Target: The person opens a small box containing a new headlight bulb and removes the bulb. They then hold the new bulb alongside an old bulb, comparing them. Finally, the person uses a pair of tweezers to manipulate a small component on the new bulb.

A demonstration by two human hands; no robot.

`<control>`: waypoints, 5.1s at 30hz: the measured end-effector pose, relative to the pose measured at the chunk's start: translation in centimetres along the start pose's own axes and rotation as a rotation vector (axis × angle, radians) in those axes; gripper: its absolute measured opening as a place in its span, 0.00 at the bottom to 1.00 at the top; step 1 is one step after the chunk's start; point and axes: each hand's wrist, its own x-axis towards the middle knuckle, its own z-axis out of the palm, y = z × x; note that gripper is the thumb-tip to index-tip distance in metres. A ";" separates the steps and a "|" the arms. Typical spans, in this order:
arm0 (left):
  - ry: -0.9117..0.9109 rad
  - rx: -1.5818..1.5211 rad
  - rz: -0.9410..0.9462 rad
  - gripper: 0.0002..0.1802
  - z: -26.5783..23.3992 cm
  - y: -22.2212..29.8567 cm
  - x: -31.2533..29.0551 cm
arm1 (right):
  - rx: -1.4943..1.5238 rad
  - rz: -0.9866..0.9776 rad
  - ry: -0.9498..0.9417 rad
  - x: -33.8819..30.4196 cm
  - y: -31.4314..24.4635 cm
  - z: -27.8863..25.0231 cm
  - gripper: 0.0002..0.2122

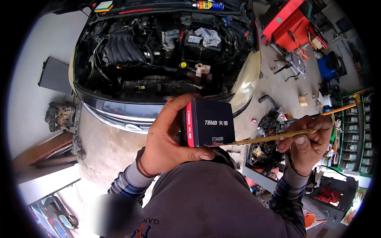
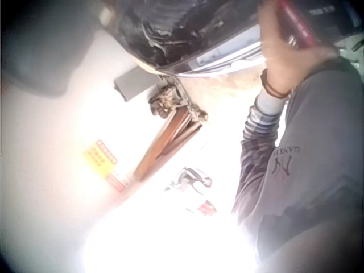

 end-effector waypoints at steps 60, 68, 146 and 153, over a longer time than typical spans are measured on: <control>-0.876 0.469 -0.625 0.43 32.3 -25.3 18.6 | 0.409 1.070 1.091 -38.1 29.2 -25.8 0.16; -1.113 0.259 -0.700 0.39 40.9 -31.3 23.7 | 0.420 0.506 0.931 -20.5 15.0 -30.3 0.36; -1.853 0.801 1.083 0.10 75.5 -45.7 49.4 | -0.683 0.812 1.668 -6.7 17.2 -64.8 0.29; -2.003 0.906 1.005 0.13 81.6 -47.4 47.1 | -0.701 0.800 1.564 -11.5 17.7 -68.1 0.29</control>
